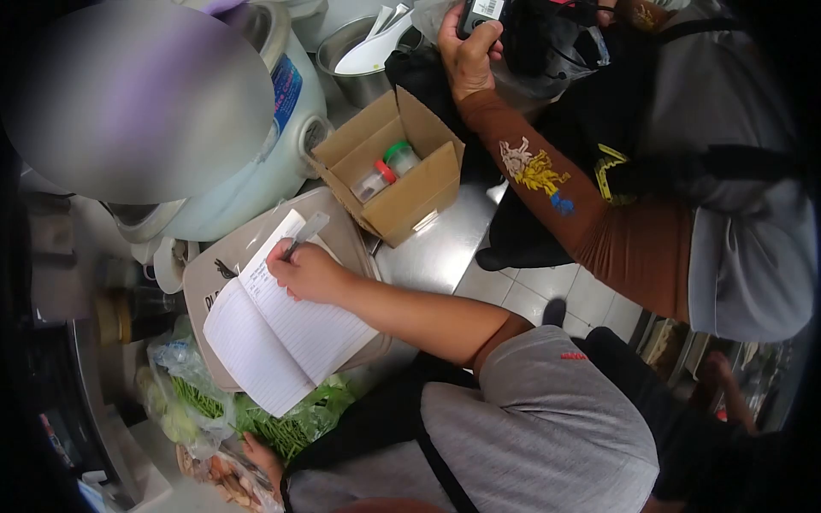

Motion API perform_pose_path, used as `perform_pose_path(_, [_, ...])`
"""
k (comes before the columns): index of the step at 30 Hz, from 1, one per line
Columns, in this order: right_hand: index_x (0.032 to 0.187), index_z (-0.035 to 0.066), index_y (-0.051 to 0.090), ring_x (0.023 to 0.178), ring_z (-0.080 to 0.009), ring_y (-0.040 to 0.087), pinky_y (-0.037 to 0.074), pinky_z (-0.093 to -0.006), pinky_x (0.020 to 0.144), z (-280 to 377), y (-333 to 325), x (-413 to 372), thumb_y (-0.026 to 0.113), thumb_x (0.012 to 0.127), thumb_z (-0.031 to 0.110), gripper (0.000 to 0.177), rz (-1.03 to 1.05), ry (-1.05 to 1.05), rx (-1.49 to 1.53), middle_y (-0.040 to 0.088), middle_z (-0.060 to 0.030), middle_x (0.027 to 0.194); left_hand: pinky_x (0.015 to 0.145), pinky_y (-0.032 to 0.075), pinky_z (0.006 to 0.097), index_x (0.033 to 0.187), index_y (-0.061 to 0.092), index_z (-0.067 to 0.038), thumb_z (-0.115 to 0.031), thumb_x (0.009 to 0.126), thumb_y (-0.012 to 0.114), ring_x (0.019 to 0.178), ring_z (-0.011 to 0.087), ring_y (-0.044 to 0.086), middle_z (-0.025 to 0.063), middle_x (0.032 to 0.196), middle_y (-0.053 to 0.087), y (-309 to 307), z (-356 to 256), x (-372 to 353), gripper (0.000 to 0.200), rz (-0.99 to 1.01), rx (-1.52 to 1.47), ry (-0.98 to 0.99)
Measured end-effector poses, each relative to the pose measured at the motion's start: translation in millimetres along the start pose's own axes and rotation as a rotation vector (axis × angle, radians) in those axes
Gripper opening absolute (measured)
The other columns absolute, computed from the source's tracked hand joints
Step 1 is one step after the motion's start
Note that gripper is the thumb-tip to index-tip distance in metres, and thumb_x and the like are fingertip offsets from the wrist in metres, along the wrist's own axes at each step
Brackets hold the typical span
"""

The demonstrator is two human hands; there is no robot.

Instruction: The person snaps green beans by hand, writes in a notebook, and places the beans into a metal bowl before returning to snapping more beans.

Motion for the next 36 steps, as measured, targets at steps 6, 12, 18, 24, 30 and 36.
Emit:
perform_pose_path(6, [0.090,0.004,0.048,0.051,-0.0073,0.047,0.040,-0.0219,0.046,-8.2,0.3,-0.3,0.050,0.082,0.014,0.013,0.025,-0.081,0.001,0.050,-0.0021,0.068,0.042,0.022,0.0231,0.061,0.031,-0.011,-0.026,0.086,0.046,0.047,0.0066,0.029,-0.0041,0.053,0.032,-0.2,7.5,3.9,0.033,-0.017,0.023,-0.029])
perform_pose_path(12, [0.090,0.005,0.048,0.052,-0.0068,0.047,0.040,-0.0219,0.046,-6.2,-1.2,-3.9,0.050,0.081,0.012,0.011,-0.003,-0.049,-0.026,0.050,-0.0021,0.068,0.045,0.029,0.0264,0.062,0.039,-0.004,-0.028,0.085,0.047,0.050,0.0113,0.035,0.0007,0.056,0.040,-5.8,7.9,7.1,0.034,0.024,0.168,-0.031])
perform_pose_path(18, [0.083,0.005,0.051,0.046,-0.0084,0.049,0.043,-0.0227,0.041,-3.6,-5.6,4.3,0.052,0.083,0.018,0.013,-0.051,-0.050,-0.062,0.053,-0.0038,0.060,0.066,0.039,0.0377,0.084,0.053,0.008,-0.024,0.085,0.044,0.070,0.0284,0.048,0.0201,0.078,0.055,-9.7,32.7,13.7,0.033,-0.019,0.450,0.201])
perform_pose_path(24, [0.077,0.006,0.049,0.043,-0.0058,0.042,0.035,-0.0197,0.037,16.2,9.7,6.8,0.058,0.078,0.020,0.016,-0.143,0.056,-0.136,0.047,0.0009,0.056,0.057,0.038,0.0341,0.075,0.050,0.002,-0.027,0.084,0.047,0.057,0.0250,0.045,0.0144,0.066,0.052,-2.0,-1.2,-4.5,0.030,-0.058,0.435,0.083])
perform_pose_path(30, [0.076,0.009,0.046,0.040,-0.0051,0.038,0.029,-0.0178,0.034,34.2,40.4,14.6,0.061,0.077,0.023,0.021,-0.216,-0.141,-0.302,0.043,0.0026,0.054,0.060,0.040,0.0355,0.082,0.051,0.003,-0.028,0.084,0.046,0.061,0.0296,0.049,0.0168,0.069,0.054,2.3,2.3,-6.2,0.031,-0.077,0.389,0.100])
perform_pose_path(36, [0.072,0.008,0.046,0.038,-0.0051,0.037,0.027,-0.0181,0.033,5.8,41.1,33.2,0.065,0.074,0.020,0.022,-0.314,-0.237,-0.448,0.049,-0.0009,0.054,0.069,0.041,0.0348,0.097,0.051,0.007,-0.027,0.084,0.046,0.074,0.0328,0.054,0.0223,0.082,0.057,1.1,10.6,-5.8,0.037,-0.066,0.347,0.141])
Point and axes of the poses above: each hand's wrist, its own x-axis towards the middle knuckle, its own y-axis out of the palm, z = x × y, the point moved 1 cm from there along x, towards the middle knuckle
